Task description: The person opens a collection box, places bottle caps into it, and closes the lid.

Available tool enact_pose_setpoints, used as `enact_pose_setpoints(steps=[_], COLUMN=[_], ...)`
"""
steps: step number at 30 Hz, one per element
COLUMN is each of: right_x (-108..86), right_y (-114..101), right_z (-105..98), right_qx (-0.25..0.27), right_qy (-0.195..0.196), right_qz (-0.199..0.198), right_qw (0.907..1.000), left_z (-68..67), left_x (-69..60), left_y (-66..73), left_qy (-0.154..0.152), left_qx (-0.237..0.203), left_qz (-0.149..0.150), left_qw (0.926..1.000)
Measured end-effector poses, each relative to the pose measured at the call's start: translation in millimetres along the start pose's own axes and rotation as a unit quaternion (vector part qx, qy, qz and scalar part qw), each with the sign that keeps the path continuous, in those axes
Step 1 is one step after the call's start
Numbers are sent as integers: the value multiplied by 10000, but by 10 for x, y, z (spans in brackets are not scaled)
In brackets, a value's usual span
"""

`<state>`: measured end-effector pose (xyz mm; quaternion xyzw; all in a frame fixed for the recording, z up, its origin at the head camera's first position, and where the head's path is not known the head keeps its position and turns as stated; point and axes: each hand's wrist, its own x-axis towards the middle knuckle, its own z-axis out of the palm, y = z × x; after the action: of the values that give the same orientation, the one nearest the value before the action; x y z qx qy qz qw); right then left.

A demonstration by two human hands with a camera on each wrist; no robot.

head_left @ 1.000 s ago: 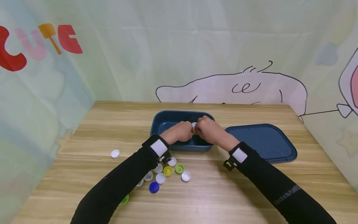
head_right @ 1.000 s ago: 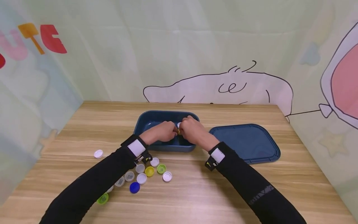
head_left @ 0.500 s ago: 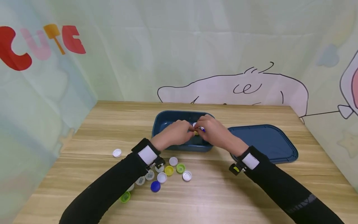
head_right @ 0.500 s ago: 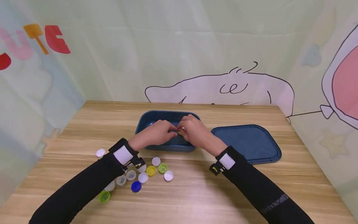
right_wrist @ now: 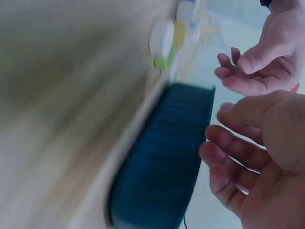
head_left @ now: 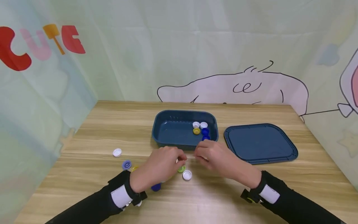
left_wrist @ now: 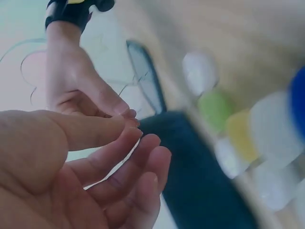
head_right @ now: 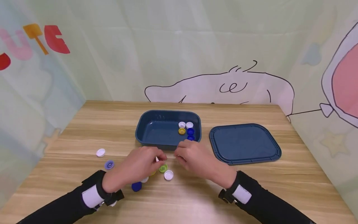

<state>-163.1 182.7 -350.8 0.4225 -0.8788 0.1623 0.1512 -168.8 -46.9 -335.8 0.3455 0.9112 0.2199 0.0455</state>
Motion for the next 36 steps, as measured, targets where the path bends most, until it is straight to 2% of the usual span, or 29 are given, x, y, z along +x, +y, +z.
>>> enact_pose_setpoints(steps=[5, 9, 14, 21, 26, 32, 36], right_x=[-85, -122, -147, -164, -172, -200, -205], right_y=[-131, -205, -234, -248, -292, -345, -372], right_z=[94, 140, 203, 267, 284, 307, 295], right_qx=[69, 117, 95, 42, -19, 194, 366], right_qy=[-464, -828, -1097, -1263, -1318, -1263, -1477], right_qz=[-234, -157, 45, 115, 104, -3, -32], right_qw=[9986, 9964, 9939, 9919, 9912, 9918, 9883], left_z=[161, 285, 393, 426, 459, 479, 485], left_x=[-163, -199, -207, -221, -222, -233, -245], left_y=[-9, -3, 29, 97, 98, 121, 149], left_qy=[92, 73, 154, 74, 66, -31, -95], left_qx=[250, 392, 894, 1222, 1262, 1234, 1307], left_qz=[257, 317, 392, 661, 663, 687, 669], left_qw=[9993, 9987, 9951, 9903, 9898, 9900, 9891])
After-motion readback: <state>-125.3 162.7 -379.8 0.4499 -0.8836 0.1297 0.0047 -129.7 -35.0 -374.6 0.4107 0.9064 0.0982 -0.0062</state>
